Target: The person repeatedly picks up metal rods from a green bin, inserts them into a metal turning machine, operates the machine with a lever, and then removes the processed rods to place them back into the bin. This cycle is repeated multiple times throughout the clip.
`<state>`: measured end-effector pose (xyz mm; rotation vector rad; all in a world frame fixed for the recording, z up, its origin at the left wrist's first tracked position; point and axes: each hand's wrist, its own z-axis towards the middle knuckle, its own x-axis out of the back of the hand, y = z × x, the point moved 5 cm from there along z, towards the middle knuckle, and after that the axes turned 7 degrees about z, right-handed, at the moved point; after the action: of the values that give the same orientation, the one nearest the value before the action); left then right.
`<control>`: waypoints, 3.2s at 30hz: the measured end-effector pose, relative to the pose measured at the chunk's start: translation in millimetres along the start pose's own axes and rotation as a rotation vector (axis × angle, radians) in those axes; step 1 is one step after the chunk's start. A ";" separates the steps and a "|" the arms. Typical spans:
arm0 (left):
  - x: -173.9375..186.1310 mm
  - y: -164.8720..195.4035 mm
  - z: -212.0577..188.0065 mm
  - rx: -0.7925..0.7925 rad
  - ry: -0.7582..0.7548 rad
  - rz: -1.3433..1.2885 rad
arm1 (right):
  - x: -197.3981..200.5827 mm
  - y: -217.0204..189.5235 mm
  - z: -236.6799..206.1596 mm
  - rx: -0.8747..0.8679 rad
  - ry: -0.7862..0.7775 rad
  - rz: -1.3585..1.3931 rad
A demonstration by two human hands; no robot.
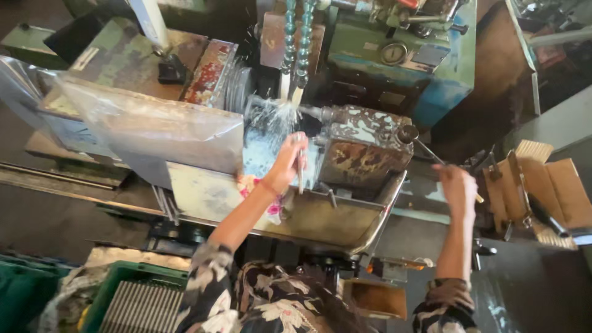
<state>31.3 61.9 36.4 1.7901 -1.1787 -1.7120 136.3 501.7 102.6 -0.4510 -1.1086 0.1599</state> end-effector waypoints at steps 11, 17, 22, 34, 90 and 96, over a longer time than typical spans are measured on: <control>5.5 33.1 168.5 -0.152 0.568 0.051 | -16.9 136.8 60.8 -0.359 -0.105 -0.145; 22.2 38.0 188.9 -0.088 0.548 -0.007 | -31.6 152.3 60.8 -0.502 -0.019 -0.216; 33.0 36.2 203.2 -0.030 0.380 -0.031 | -40.3 158.2 54.7 -0.521 0.063 -0.279; 35.0 28.2 216.4 0.007 0.451 0.060 | -42.8 155.4 55.9 -0.429 0.293 -0.294; 45.8 44.5 200.0 -0.312 0.552 -0.425 | -41.9 153.4 -4.9 -0.552 0.228 -0.120; 41.4 48.6 192.2 -0.338 0.517 -0.445 | -40.3 157.5 -13.1 -0.551 0.139 -0.132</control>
<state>-169.9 52.3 14.9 2.1828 -0.2737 -1.4034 145.4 625.8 -2.9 -0.8628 -1.0339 -0.2982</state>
